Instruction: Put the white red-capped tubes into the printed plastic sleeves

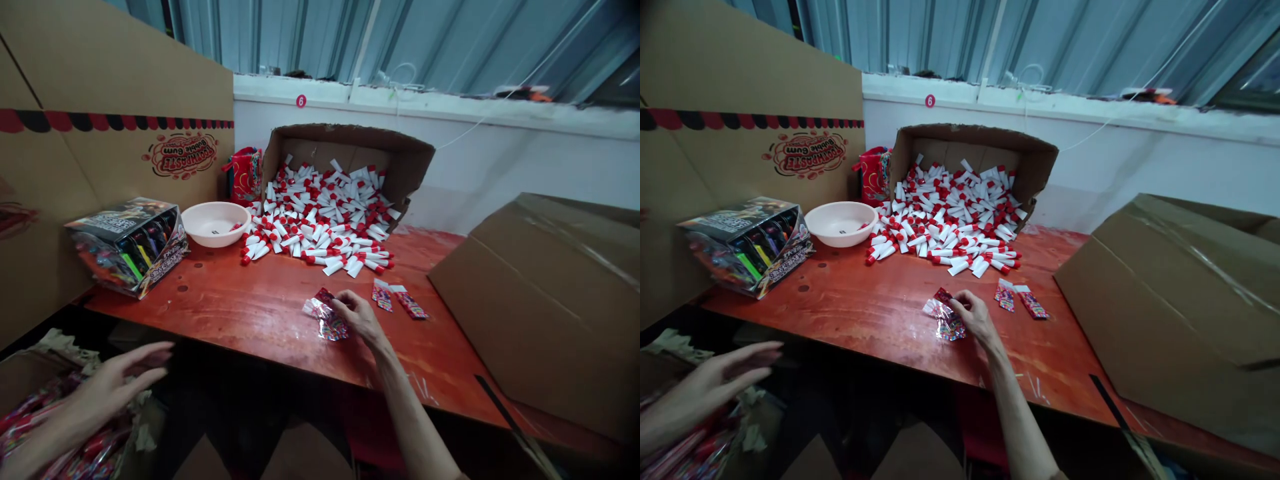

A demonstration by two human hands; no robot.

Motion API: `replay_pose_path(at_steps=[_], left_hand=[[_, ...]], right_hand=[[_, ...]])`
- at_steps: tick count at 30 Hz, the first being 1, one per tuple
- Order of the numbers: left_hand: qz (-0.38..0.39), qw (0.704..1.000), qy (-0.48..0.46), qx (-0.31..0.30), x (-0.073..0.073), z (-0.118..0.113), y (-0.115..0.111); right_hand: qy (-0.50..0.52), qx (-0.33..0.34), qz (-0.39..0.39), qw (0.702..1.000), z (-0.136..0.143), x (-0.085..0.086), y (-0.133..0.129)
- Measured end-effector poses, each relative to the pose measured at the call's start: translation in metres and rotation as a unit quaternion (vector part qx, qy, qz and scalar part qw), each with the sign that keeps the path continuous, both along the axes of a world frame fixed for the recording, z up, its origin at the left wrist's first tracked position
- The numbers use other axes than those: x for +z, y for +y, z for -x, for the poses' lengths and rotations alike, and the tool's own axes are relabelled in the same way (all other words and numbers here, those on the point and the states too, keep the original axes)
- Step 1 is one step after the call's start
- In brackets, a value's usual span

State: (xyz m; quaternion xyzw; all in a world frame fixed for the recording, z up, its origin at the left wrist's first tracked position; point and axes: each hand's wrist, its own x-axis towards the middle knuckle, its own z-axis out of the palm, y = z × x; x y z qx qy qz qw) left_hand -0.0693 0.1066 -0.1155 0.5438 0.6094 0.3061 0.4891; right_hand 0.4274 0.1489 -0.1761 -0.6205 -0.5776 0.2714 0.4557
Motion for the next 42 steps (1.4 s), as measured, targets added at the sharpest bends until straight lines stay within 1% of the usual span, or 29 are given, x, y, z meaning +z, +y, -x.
replay_pose_path(at_steps=[2, 3, 5, 7, 9, 10, 12, 15, 17, 18, 20, 21, 22, 23, 24, 26, 27, 30, 32, 33, 34, 35, 36, 37, 38, 39, 40, 42], left_hand=[[0.007, 0.991, -0.125, -0.039, -0.007, -0.065, 0.016], [0.016, 0.980, -0.194, -0.050, -0.012, -0.100, 0.022], [0.052, 0.950, -0.303, -0.055, -0.023, -0.167, 0.031], [0.086, 0.919, -0.380, -0.068, -0.035, -0.222, 0.039], [0.087, 0.895, -0.433, -0.061, -0.045, -0.259, 0.047], [0.079, 0.890, -0.447, -0.048, -0.049, -0.271, 0.052], [0.059, 0.891, -0.451, -0.013, -0.055, -0.286, 0.061], [0.053, 0.898, -0.436, 0.016, -0.057, -0.297, 0.076], [0.066, 0.893, -0.444, 0.031, -0.057, -0.300, 0.085], [0.076, 0.885, -0.457, 0.037, -0.057, -0.300, 0.090], [0.100, 0.863, -0.493, 0.053, -0.056, -0.298, 0.099], [0.115, 0.849, -0.512, 0.065, -0.056, -0.295, 0.103], [0.132, 0.835, -0.529, 0.078, -0.056, -0.291, 0.107], [0.150, 0.820, -0.545, 0.089, -0.056, -0.287, 0.110], [0.168, 0.806, -0.559, 0.098, -0.056, -0.282, 0.113], [0.204, 0.781, -0.582, 0.100, -0.055, -0.273, 0.116], [0.218, 0.770, -0.592, 0.098, -0.055, -0.270, 0.116], [0.241, 0.741, -0.619, 0.097, -0.055, -0.265, 0.117], [0.232, 0.729, -0.637, 0.093, -0.056, -0.264, 0.116], [0.223, 0.728, -0.642, 0.090, -0.057, -0.264, 0.116], [0.214, 0.730, -0.643, 0.086, -0.057, -0.264, 0.116], [0.207, 0.734, -0.642, 0.083, -0.058, -0.264, 0.116], [0.201, 0.737, -0.640, 0.081, -0.059, -0.264, 0.115], [0.199, 0.739, -0.639, 0.078, -0.059, -0.264, 0.114], [0.199, 0.739, -0.639, 0.074, -0.059, -0.265, 0.113], [0.199, 0.739, -0.640, 0.070, -0.059, -0.265, 0.111], [0.199, 0.738, -0.642, 0.066, -0.058, -0.266, 0.110], [0.197, 0.738, -0.643, 0.062, -0.056, -0.267, 0.106]], right_hand=[[0.062, 0.024, -0.002, 0.998, 0.015, 0.013, -0.008], [0.086, 0.038, 0.000, 0.996, 0.024, 0.018, -0.012], [0.120, 0.065, 0.004, 0.991, 0.041, 0.027, -0.020], [0.133, 0.096, 0.013, 0.986, 0.053, 0.031, -0.024], [0.130, 0.122, 0.027, 0.984, 0.058, 0.030, -0.024], [0.123, 0.127, 0.033, 0.984, 0.057, 0.029, -0.022], [0.092, 0.117, 0.032, 0.988, 0.054, 0.023, -0.015], [0.020, 0.087, 0.006, 0.996, 0.048, 0.015, 0.005], [-0.026, 0.097, 0.000, 0.995, 0.042, 0.011, 0.024], [-0.052, 0.108, 0.001, 0.993, 0.037, 0.010, 0.034], [-0.133, 0.111, -0.009, 0.985, 0.022, 0.009, 0.058], [-0.189, 0.093, -0.018, 0.977, 0.012, 0.008, 0.071], [-0.255, 0.055, -0.029, 0.965, 0.000, 0.007, 0.083], [-0.321, 0.010, -0.030, 0.946, -0.012, 0.005, 0.094], [-0.369, -0.029, -0.018, 0.929, -0.023, 0.002, 0.104], [-0.408, -0.070, 0.005, 0.910, -0.042, -0.002, 0.118], [-0.409, -0.073, 0.012, 0.910, -0.048, -0.004, 0.122], [-0.385, -0.052, -0.002, 0.921, -0.051, -0.001, 0.121], [-0.370, -0.041, -0.021, 0.928, -0.042, 0.007, 0.109], [-0.353, -0.040, -0.037, 0.934, -0.035, 0.013, 0.099], [-0.313, -0.040, -0.059, 0.947, -0.026, 0.019, 0.088], [-0.257, -0.042, -0.083, 0.962, -0.016, 0.026, 0.075], [-0.153, -0.040, -0.114, 0.981, -0.004, 0.033, 0.062], [-0.028, -0.035, -0.139, 0.989, 0.008, 0.039, 0.048], [0.072, -0.033, -0.155, 0.985, 0.020, 0.044, 0.035], [0.144, -0.025, -0.162, 0.976, 0.032, 0.049, 0.024], [0.195, -0.020, -0.163, 0.967, 0.042, 0.052, 0.014], [0.242, -0.011, -0.156, 0.958, 0.057, 0.055, 0.001]])
